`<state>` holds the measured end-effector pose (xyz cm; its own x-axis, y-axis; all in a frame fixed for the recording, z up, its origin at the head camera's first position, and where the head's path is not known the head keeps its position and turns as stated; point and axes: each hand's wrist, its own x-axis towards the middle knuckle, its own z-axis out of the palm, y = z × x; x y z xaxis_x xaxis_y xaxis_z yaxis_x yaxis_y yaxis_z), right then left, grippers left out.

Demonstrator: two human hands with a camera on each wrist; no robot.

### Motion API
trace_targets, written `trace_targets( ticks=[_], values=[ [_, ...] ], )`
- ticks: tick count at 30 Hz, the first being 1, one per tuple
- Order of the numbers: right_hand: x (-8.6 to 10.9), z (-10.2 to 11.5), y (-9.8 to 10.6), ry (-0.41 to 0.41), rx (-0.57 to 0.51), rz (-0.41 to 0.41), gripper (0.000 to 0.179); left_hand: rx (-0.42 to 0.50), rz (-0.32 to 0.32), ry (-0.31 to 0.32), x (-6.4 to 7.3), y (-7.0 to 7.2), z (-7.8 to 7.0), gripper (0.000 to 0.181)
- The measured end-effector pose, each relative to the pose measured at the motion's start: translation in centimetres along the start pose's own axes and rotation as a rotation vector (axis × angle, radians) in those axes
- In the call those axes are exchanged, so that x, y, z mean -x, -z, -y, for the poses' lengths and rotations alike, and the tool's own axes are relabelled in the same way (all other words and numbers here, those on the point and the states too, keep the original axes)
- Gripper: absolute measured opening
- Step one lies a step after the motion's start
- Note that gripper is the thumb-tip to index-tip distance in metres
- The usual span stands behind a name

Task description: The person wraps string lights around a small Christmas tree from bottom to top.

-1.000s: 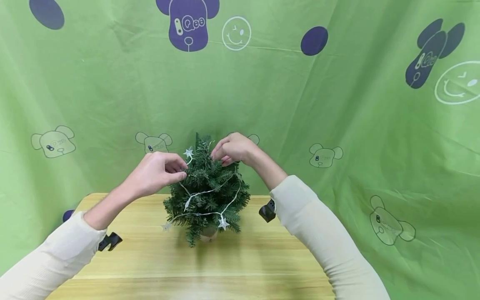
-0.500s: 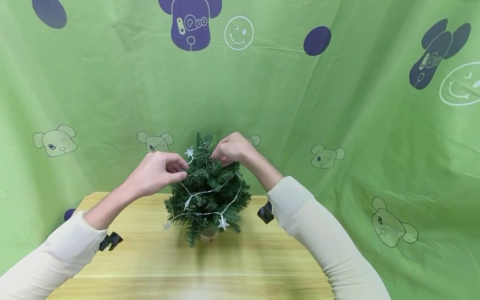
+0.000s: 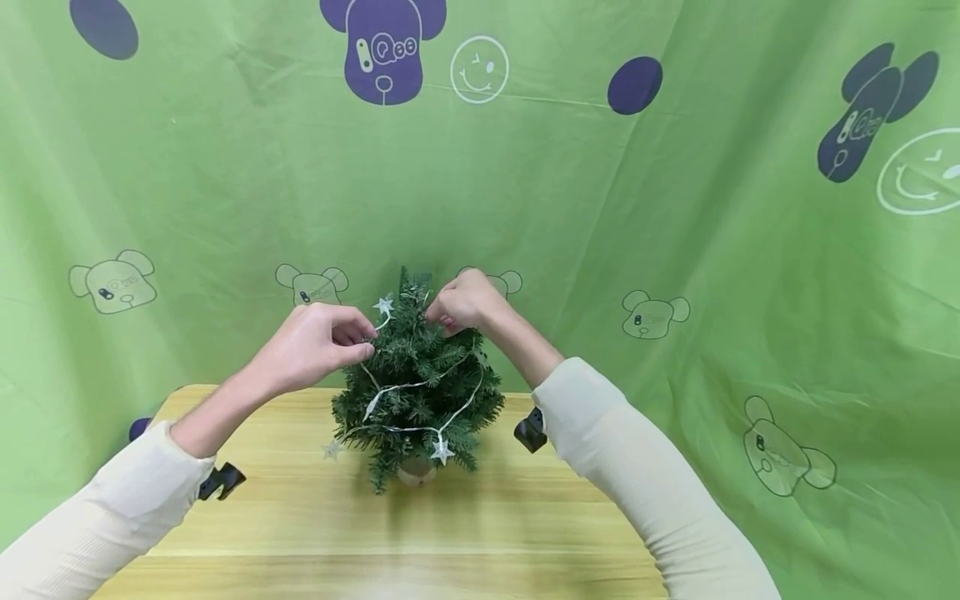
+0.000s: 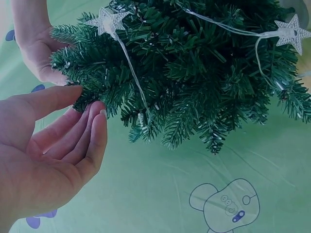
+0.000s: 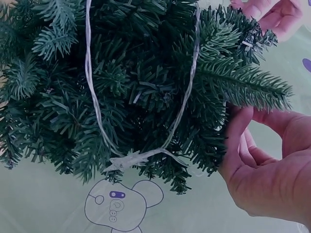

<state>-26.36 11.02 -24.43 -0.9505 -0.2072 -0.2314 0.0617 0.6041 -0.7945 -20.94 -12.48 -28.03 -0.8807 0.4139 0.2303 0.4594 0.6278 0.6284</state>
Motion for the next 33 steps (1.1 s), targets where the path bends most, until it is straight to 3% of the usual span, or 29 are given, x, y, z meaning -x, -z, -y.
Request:
trace_targets(
  ticks=[15, 27, 33],
  values=[
    [0.09, 0.14, -0.26, -0.001, 0.026, -0.047, 0.020, 0.005, -0.003, -0.013, 0.03, 0.07, 0.01, 0.019],
    [0.05, -0.17, -0.16, -0.017, 0.028, -0.005, 0.023, 0.006, 0.010, -0.007, 0.20, -0.04, -0.20, 0.020],
    [0.35, -0.34, 0.04, 0.017, 0.076, 0.041, 0.017, 0.007, 0.012, -0.016, 0.24, 0.01, -0.23, 0.020]
  ],
)
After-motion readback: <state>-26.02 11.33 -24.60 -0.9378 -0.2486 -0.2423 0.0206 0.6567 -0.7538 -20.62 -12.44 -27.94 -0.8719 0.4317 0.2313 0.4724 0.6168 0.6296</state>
